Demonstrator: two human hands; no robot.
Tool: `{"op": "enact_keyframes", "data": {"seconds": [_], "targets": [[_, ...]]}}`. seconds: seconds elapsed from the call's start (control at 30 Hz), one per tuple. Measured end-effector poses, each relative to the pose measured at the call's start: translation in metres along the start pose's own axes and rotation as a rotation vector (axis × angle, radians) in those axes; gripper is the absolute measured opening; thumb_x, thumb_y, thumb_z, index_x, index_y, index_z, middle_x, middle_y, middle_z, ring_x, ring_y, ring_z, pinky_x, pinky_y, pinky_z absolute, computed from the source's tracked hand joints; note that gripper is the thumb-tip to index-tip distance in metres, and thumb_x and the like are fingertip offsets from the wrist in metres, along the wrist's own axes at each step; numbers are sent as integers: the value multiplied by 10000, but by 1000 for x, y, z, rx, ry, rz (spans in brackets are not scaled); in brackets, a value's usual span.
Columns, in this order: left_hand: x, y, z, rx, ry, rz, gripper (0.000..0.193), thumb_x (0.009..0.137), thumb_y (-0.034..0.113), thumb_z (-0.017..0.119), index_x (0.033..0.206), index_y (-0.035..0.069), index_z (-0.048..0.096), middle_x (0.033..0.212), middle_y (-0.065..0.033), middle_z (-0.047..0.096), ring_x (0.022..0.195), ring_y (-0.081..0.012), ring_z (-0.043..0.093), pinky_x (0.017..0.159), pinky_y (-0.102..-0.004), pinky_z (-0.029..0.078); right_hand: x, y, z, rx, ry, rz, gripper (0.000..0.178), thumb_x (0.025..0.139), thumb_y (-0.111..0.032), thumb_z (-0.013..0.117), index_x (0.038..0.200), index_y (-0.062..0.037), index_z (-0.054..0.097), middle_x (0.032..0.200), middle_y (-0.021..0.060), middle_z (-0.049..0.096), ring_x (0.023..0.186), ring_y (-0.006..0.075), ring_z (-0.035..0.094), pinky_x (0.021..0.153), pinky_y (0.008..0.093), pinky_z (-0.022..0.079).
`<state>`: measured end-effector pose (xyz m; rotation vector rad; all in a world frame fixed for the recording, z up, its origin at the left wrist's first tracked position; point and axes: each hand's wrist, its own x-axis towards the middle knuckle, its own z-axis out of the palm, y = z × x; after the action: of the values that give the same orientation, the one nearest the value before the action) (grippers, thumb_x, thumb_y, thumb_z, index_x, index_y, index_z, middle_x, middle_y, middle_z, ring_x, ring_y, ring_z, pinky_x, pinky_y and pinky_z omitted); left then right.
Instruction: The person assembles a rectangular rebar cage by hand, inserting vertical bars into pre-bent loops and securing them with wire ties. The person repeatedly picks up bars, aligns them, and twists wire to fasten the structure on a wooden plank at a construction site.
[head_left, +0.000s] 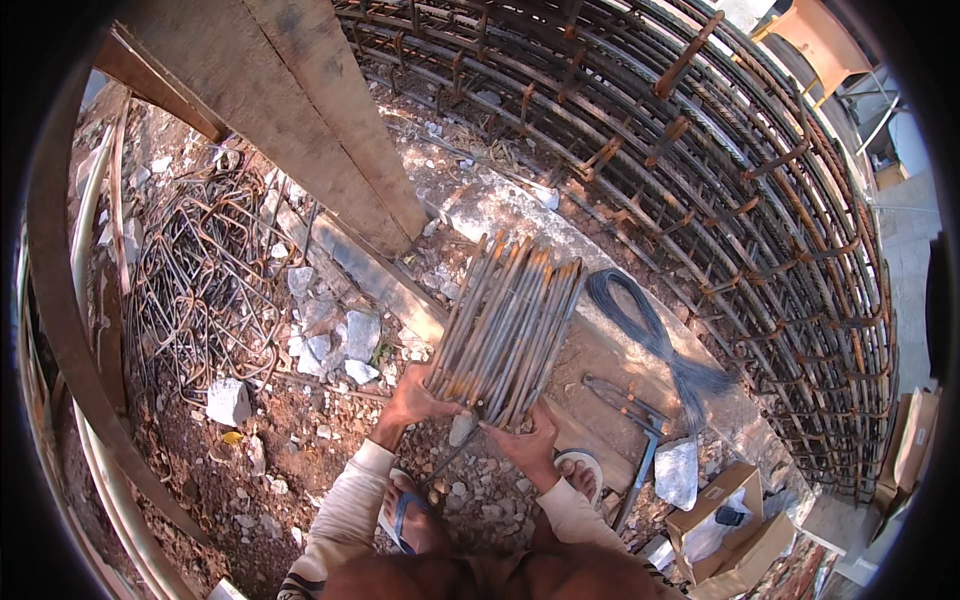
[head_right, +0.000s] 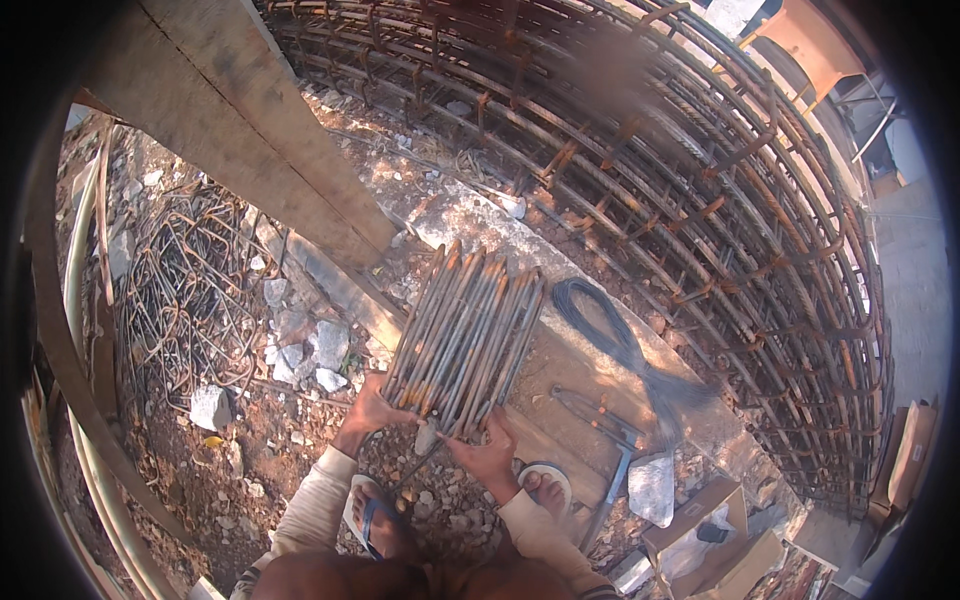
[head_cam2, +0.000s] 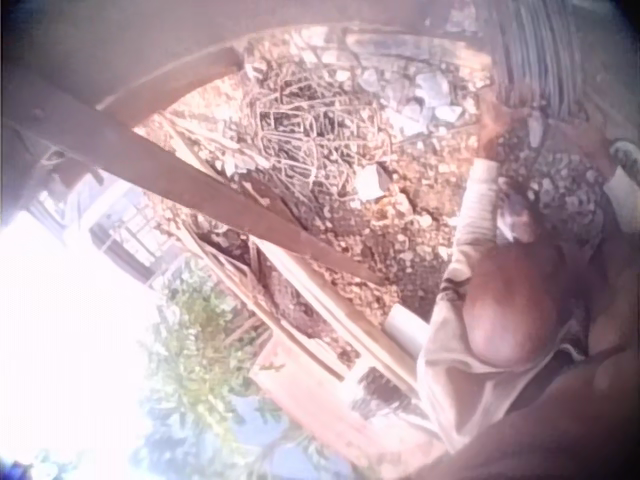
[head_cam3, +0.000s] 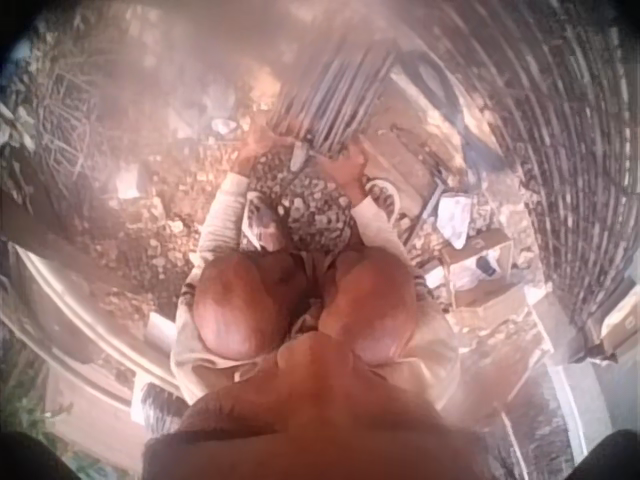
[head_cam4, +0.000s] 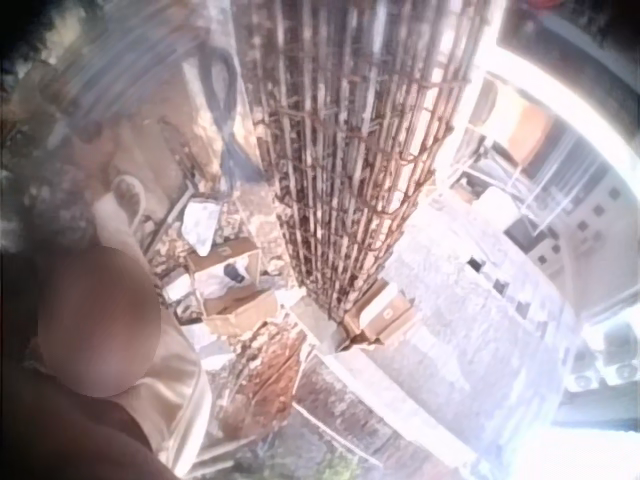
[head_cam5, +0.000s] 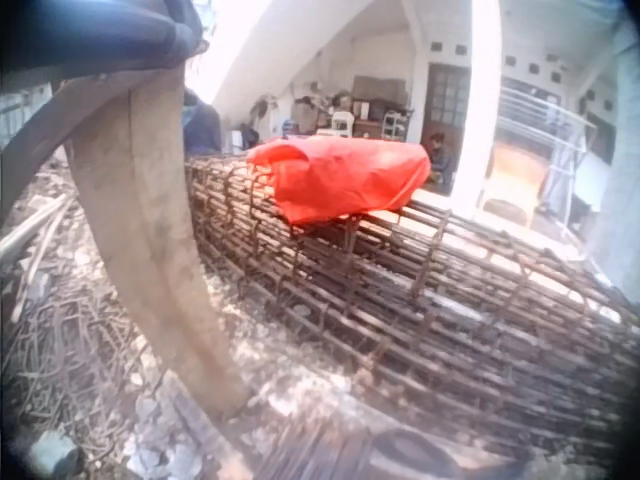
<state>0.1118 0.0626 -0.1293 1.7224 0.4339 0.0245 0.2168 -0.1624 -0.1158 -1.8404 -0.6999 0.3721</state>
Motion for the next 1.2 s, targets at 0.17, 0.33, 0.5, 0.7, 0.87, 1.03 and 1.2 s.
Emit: {"op": "enact_keyframes", "data": {"seconds": [0.17, 0.33, 0.5, 0.7, 0.87, 1.03, 1.2], "targets": [[2, -2, 2, 21, 19, 217, 553, 625, 161, 976, 1136, 91, 776, 1189, -97, 753, 1072, -234, 719, 990, -397, 565, 1, 0, 5, -2, 21, -12, 575, 704, -154, 929, 1189, 21, 676, 1111, 151, 726, 1024, 262, 709, 895, 374, 542], [1, -4, -1, 70, 47, 282, 571, 617, 173, 977, 1148, 114, 778, 1308, -101, 702, 1234, -263, 640, 1092, -424, 495, 0, 2, 1, -59, 8, -35, 608, 687, -220, 936, 1176, 17, 665, 1126, 191, 685, 1022, 355, 687, 897, 421, 539], [-5, 4, -13, -5, -22, 241, 746, 593, 177, 986, 1271, 50, 702, 1414, -140, 627, 1295, -294, 589, 1148, -436, 441, -4, 4, -18, -21, -131, 78, 750, 693, -279, 942, 1282, 20, 587, 1110, 197, 660, 1036, 320, 676, 902, 411, 533], [13, 17, -39, -214, -151, 14, 888, 830, 480, 826, 1475, -37, 502, 1433, -166, 587, 1300, -236, 547, 1121, -382, 414, 9, 19, -24, 745, -109, 391, 628, 875, -284, 817, 1355, 3, 533, 1264, 51, 586, 1192, 198, 569, 1029, 359, 430], [41, 22, -29, -378, -35, -188, 582, 1034, 372, 623, 1444, -33, 536, 1250, -76, 674, 1097, -158, 620, 981, -315, 493, 35, 31, -19, 859, -57, 491, 620, 995, -418, 657, 1439, -23, 481, 1338, 43, 538, 1243, 194, 501, 1045, 317, 364], [45, 26, -16, -504, -22, -100, 454, 1079, 285, 555, 1405, -30, 566, 1193, -46, 698, 989, -91, 636, 876, -250, 518, 69, 27, -7, 845, 50, 676, 612, 1040, -404, 603, 1511, -52, 435, 1274, 16, 556, 1114, 153, 535, 938, 311, 421], [43, 22, -12, -595, 20, -71, 420, 1090, 262, 522, 1385, -32, 577, 1152, -72, 717, 876, -113, 670, 791, -251, 546, 79, 0, -11, 914, 23, 626, 621, 1064, -321, 578, 1597, -138, 318, 1133, -21, 580, 865, 106, 616, 682, 311, 572]]}}
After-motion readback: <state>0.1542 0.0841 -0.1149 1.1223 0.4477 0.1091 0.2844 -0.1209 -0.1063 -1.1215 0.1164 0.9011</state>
